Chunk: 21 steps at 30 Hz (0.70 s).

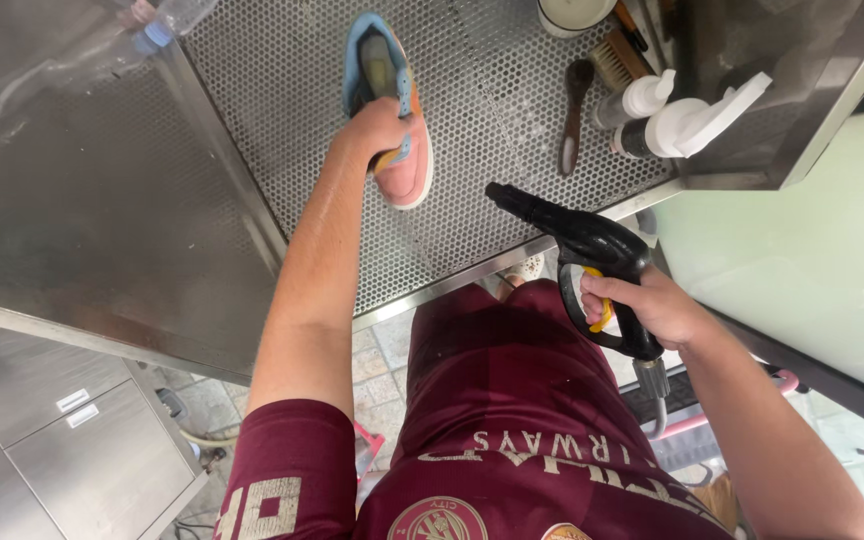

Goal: The person uses a high-pressure water spray gun to clean a pink and blue sneaker on a metal grate. They rotate the shoe to spray different angles, including the sole and interior. The person then moves the shoe to a sink to rinse it under a faucet before returning it to the grate for further spraying.

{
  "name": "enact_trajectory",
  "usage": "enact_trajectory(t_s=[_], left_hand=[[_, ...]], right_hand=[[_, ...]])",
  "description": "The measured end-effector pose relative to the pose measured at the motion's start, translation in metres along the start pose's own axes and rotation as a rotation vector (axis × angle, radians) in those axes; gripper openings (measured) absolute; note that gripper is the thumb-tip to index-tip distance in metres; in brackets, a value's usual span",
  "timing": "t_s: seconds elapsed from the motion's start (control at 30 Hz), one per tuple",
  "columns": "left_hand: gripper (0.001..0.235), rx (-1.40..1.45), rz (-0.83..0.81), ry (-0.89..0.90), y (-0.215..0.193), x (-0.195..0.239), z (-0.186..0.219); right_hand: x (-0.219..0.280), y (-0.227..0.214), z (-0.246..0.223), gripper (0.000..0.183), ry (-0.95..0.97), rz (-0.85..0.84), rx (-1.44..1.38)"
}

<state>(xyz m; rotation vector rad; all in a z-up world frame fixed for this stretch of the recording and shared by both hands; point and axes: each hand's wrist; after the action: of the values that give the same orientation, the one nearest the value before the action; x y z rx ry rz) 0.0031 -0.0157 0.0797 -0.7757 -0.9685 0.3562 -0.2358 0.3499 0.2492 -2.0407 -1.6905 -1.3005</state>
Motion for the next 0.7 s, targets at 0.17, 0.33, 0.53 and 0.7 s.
enact_trajectory(t_s=[0.17, 0.33, 0.53, 0.7], left_hand=[[0.055, 0.076, 0.063, -0.045, 0.013, 0.004, -0.001], [0.053, 0.154, 0.06, -0.043, 0.015, 0.005, -0.002], [0.054, 0.143, 0.039, -0.096, 0.011, 0.004, 0.005], [0.05, 0.19, 0.035, -0.133, 0.01, 0.008, 0.009]], right_hand=[[0.0, 0.001, 0.006, 0.022, -0.009, -0.016, -0.088], [0.008, 0.0, 0.004, 0.017, -0.078, 0.052, -0.149], [-0.004, 0.002, 0.01, 0.017, -0.013, 0.04, -0.208], [-0.013, 0.015, 0.025, 0.031, 0.027, -0.006, -0.072]])
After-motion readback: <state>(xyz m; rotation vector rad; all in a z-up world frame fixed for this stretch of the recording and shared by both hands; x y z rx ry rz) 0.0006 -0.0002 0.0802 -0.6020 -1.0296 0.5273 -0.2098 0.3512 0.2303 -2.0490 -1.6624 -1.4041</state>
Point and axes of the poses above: each hand's wrist, its own x-axis away from the middle knuckle, its own y-axis out of the palm, z = x × y, and after that the axes turned 15 degrees about -x, right-handed
